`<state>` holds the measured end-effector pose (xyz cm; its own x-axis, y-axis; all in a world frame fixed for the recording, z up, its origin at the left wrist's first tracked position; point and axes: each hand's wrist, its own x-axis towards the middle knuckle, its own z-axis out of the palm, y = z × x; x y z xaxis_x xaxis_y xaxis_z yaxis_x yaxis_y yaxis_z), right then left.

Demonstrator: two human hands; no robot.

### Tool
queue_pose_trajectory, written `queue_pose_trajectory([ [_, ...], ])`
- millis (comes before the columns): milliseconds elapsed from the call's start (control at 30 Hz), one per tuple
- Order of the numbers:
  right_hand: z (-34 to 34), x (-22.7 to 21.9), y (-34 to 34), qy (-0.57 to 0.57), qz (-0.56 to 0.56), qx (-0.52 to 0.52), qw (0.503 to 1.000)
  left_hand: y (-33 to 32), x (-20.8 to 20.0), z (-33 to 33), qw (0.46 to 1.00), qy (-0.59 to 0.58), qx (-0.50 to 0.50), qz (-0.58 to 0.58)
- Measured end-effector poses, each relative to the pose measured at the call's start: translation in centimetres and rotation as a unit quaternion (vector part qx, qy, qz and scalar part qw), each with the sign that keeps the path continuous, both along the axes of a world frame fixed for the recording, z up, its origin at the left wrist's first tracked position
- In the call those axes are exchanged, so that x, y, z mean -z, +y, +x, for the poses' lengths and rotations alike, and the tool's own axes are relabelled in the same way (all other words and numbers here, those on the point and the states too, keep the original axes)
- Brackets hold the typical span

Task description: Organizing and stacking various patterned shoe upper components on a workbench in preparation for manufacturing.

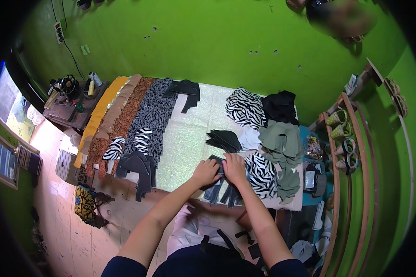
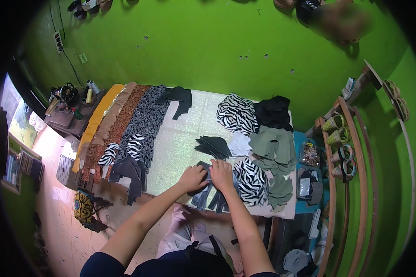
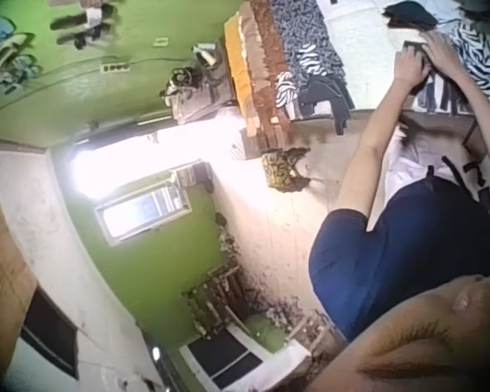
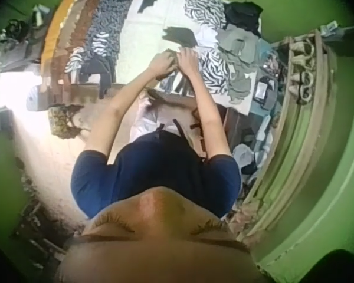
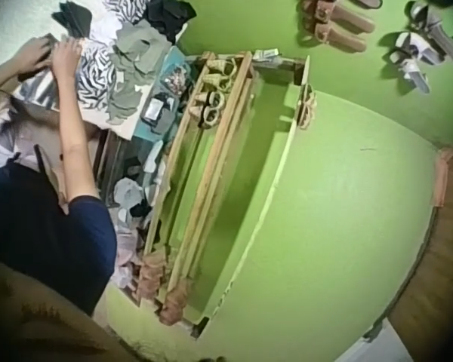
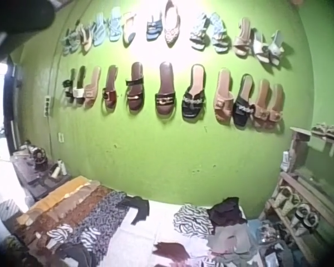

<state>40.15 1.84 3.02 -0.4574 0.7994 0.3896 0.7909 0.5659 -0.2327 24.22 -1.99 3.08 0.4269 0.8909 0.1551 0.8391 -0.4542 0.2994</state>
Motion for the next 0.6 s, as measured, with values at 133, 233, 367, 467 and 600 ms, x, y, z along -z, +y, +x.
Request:
queue_pose_trajectory([
  [133,2.6,0.2,-3.1,-0.058,0.0,-0.073,0.996,-2.1,0.6,0.8,0.998,0.056,-0.03,-0.019],
  [233,3.8,1.0,-3.1,-0.071,-0.013,-0.075,0.995,-2.5,0.6,1.0,0.998,0.043,-0.047,-0.014],
  [367,3.7,0.6,-3.2,-0.023,-0.069,-0.067,0.995,-2.8,-0.1,0.8,0.997,0.024,-0.074,-0.013],
  [467,3.3,-0.4,-2.5,0.026,-0.095,-0.07,0.993,-2.6,-0.7,0.4,0.995,-0.047,-0.092,-0.016],
  [600,1.6,-2.3,-0.8,0.059,-0.099,-0.091,0.989,-1.4,-2.0,-1.1,0.993,-0.07,-0.092,0.015],
])
